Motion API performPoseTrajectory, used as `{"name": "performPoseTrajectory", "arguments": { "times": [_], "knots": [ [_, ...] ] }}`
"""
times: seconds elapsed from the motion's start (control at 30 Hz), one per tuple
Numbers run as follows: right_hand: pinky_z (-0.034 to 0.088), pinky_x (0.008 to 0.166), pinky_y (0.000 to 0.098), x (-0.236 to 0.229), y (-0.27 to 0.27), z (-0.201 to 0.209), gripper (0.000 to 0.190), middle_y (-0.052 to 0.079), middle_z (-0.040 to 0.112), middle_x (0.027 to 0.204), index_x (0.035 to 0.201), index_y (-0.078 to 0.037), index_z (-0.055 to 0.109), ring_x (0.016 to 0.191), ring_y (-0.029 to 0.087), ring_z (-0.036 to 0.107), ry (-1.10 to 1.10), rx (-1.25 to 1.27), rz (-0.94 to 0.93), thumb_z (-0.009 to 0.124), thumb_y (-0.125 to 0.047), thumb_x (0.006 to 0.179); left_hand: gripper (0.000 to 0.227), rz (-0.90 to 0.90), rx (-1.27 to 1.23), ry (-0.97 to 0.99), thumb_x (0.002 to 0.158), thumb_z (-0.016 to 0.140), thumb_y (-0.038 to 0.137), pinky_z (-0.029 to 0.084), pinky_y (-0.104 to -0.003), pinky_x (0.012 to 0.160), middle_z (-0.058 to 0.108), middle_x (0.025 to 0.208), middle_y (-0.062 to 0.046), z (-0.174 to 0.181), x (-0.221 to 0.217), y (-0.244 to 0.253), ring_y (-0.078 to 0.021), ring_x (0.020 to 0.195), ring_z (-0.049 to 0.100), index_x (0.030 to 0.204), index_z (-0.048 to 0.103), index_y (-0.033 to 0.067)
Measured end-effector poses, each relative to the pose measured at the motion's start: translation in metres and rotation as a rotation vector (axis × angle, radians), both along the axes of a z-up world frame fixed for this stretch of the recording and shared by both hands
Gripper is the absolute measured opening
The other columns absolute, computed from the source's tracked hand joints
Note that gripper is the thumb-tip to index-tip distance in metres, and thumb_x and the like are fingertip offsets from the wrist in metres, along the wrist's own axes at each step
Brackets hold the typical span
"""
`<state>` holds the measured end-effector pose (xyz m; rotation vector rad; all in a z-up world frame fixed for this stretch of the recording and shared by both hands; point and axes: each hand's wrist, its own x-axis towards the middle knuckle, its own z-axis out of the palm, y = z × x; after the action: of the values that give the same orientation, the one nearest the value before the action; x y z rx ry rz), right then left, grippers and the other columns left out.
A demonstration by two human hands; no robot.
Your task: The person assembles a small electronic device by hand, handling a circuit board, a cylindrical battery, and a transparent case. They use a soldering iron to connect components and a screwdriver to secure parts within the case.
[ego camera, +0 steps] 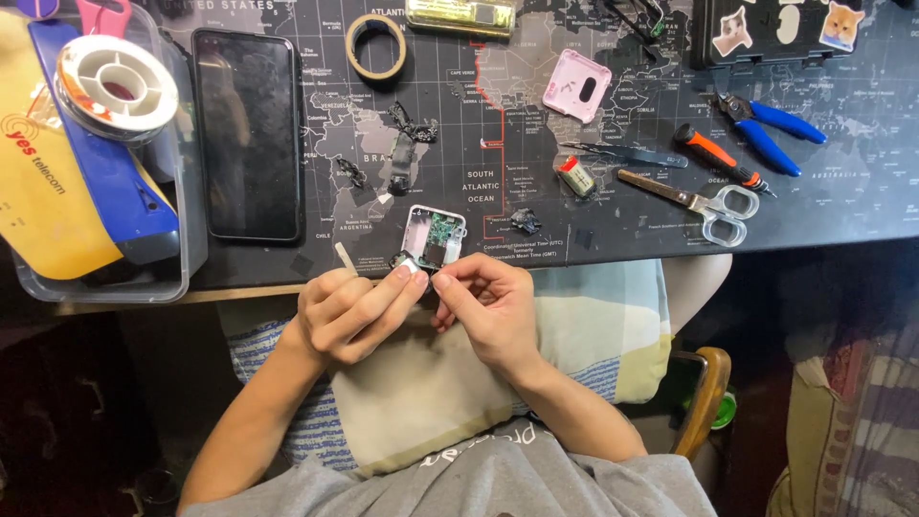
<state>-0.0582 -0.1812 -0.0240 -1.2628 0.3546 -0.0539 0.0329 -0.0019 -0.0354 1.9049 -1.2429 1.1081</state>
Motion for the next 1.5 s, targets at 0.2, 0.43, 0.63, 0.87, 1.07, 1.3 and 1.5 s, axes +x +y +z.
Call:
{"name": "performPoseTrajectory", "arguments": {
  "times": [0.2, 0.43, 0.63, 0.87, 1.07, 1.3, 1.5],
  "knots": [
    [0.065, 0.049, 0.0310, 0.005, 0.000, 0.006, 0.008, 0.018, 0.072, 0.056, 0.095, 0.010, 0.079, 0.048, 0.022, 0.076, 0.030, -0.048, 0.015, 0.076, 0.003, 0.099, 0.023, -0.004, -0.026, 0.007, 0.108, 0.073, 0.007, 0.048, -0.027, 0.067, 0.084, 0.098, -0.006, 0.002, 0.005, -0.003, -0.0137, 0.067, 0.051, 0.094, 0.090, 0.0139],
    [0.065, 0.050, 0.0313, 0.004, 0.004, 0.009, 0.011, 0.017, 0.071, 0.055, 0.095, 0.009, 0.079, 0.048, 0.022, 0.076, 0.027, -0.049, 0.001, 0.074, 0.000, 0.102, 0.022, -0.011, -0.041, 0.027, 0.107, 0.074, 0.008, 0.050, -0.028, 0.066, 0.084, 0.097, -0.006, 0.000, 0.003, -0.003, -0.0141, 0.067, 0.053, 0.093, 0.090, 0.0125],
    [0.068, 0.048, 0.0363, -0.002, 0.013, 0.006, 0.014, 0.020, 0.073, 0.058, 0.102, 0.010, 0.078, 0.050, 0.025, 0.077, 0.060, -0.036, -0.054, 0.073, -0.002, 0.105, 0.018, -0.014, -0.071, 0.098, 0.107, 0.076, 0.006, 0.052, -0.029, 0.063, 0.083, 0.093, -0.007, 0.002, 0.001, -0.004, -0.0146, 0.062, 0.054, 0.095, 0.090, 0.0105],
    [0.069, 0.046, 0.0395, -0.007, 0.025, 0.007, 0.017, 0.022, 0.071, 0.057, 0.104, 0.012, 0.076, 0.050, 0.028, 0.077, 0.092, 0.072, -0.145, 0.070, -0.004, 0.107, 0.019, -0.039, -0.092, 0.097, 0.106, 0.077, 0.008, 0.052, -0.029, 0.063, 0.083, 0.090, -0.008, 0.004, 0.003, -0.006, -0.0140, 0.061, 0.055, 0.093, 0.090, 0.0102],
    [0.069, 0.044, 0.0416, -0.014, 0.032, -0.006, 0.016, 0.022, 0.068, 0.054, 0.103, 0.013, 0.075, 0.049, 0.030, 0.076, 0.122, 0.211, -0.243, 0.075, -0.002, 0.103, 0.019, -0.075, -0.120, 0.116, 0.105, 0.079, 0.008, 0.052, -0.029, 0.061, 0.084, 0.088, -0.009, 0.006, 0.003, -0.005, -0.0146, 0.060, 0.055, 0.090, 0.090, 0.0092],
    [0.069, 0.044, 0.0432, -0.015, 0.037, -0.014, 0.016, 0.023, 0.066, 0.052, 0.101, 0.014, 0.074, 0.049, 0.032, 0.075, 0.117, 0.266, -0.296, 0.077, -0.001, 0.102, 0.022, -0.088, -0.139, 0.132, 0.107, 0.075, 0.009, 0.052, -0.028, 0.061, 0.084, 0.086, -0.010, 0.005, 0.001, -0.006, -0.0147, 0.059, 0.054, 0.091, 0.091, 0.0092],
    [0.070, 0.046, 0.0445, -0.014, 0.036, -0.016, 0.015, 0.022, 0.067, 0.053, 0.102, 0.014, 0.071, 0.051, 0.033, 0.076, 0.072, 0.219, -0.292, 0.074, 0.000, 0.103, 0.025, -0.066, -0.138, 0.148, 0.110, 0.072, 0.011, 0.052, -0.028, 0.062, 0.083, 0.087, -0.010, 0.013, 0.002, -0.009, -0.0151, 0.061, 0.055, 0.094, 0.091, 0.0088]
  ]
}}
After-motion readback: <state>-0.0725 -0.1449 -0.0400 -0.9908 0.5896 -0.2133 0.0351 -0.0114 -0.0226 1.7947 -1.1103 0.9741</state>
